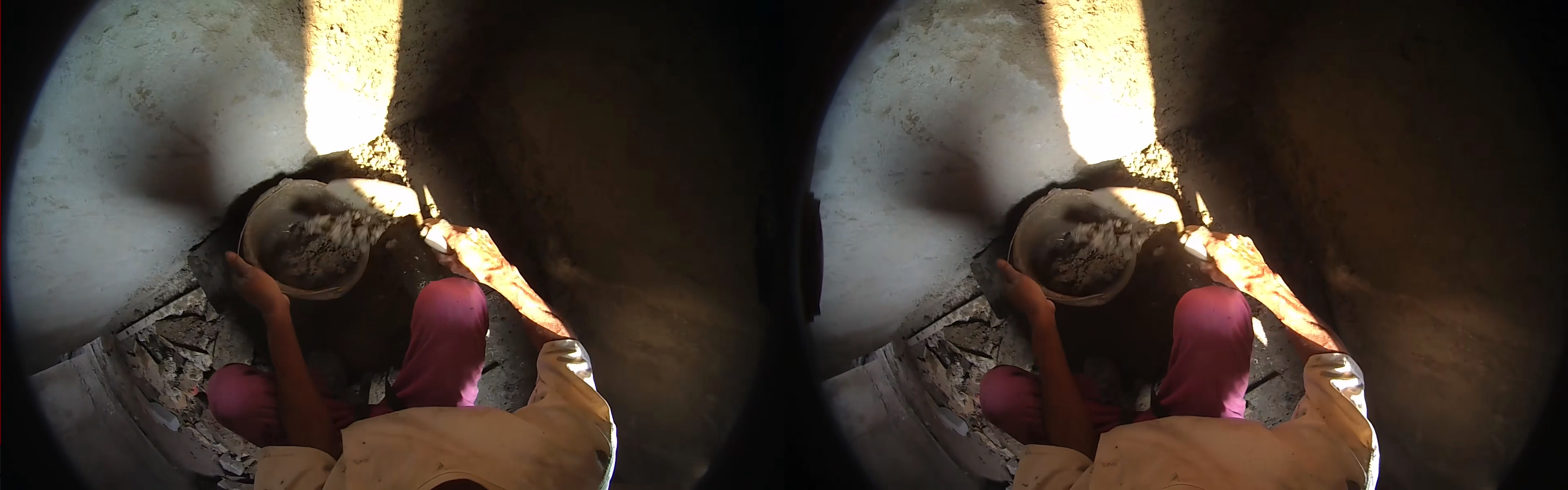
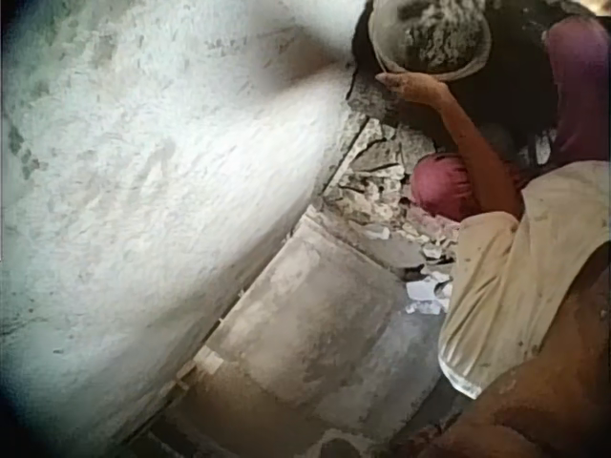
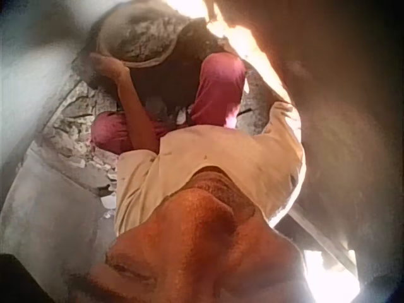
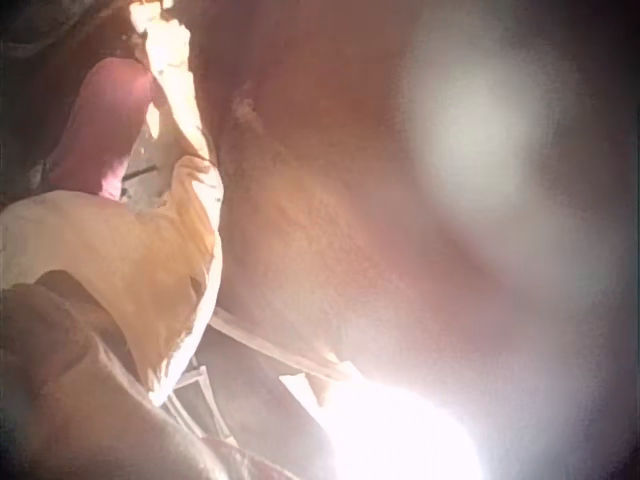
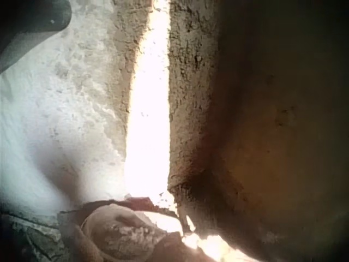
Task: The person applies plaster to a wall using a trowel, levels it with a wooden board, and smooths the surface. They also add water to the plaster mix in a bucket to achieve the desired consistency.
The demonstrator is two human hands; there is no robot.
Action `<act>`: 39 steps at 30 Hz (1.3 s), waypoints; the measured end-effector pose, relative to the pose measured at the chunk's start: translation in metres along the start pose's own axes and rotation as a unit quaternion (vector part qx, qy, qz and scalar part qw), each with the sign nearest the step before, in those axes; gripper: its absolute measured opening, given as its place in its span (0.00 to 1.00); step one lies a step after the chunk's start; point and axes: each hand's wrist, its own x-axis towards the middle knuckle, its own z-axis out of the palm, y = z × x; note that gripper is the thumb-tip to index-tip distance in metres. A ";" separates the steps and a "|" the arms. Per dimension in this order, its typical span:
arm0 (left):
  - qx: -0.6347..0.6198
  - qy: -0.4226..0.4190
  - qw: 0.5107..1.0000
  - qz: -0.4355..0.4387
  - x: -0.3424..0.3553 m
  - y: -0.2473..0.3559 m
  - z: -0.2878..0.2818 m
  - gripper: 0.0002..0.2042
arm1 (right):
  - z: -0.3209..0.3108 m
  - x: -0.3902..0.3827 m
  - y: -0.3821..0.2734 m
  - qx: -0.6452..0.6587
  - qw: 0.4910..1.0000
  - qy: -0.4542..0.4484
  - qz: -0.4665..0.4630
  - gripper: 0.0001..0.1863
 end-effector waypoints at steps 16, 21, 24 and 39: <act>-0.053 0.064 0.997 0.009 -0.001 -0.042 -0.033 0.36 | 0.140 0.057 -0.057 0.479 0.788 0.058 0.383 0.20; -0.017 0.035 0.999 -0.002 -0.024 -0.025 -0.019 0.37 | 0.129 0.164 -0.051 0.605 0.699 0.015 0.381 0.12; 0.010 0.052 0.998 0.042 -0.023 -0.034 -0.026 0.37 | 0.121 0.158 -0.046 0.638 0.708 0.000 0.303 0.14; 0.008 0.007 0.999 0.048 -0.006 -0.014 -0.001 0.35 | 0.081 0.036 0.091 0.320 0.889 0.079 0.318 0.32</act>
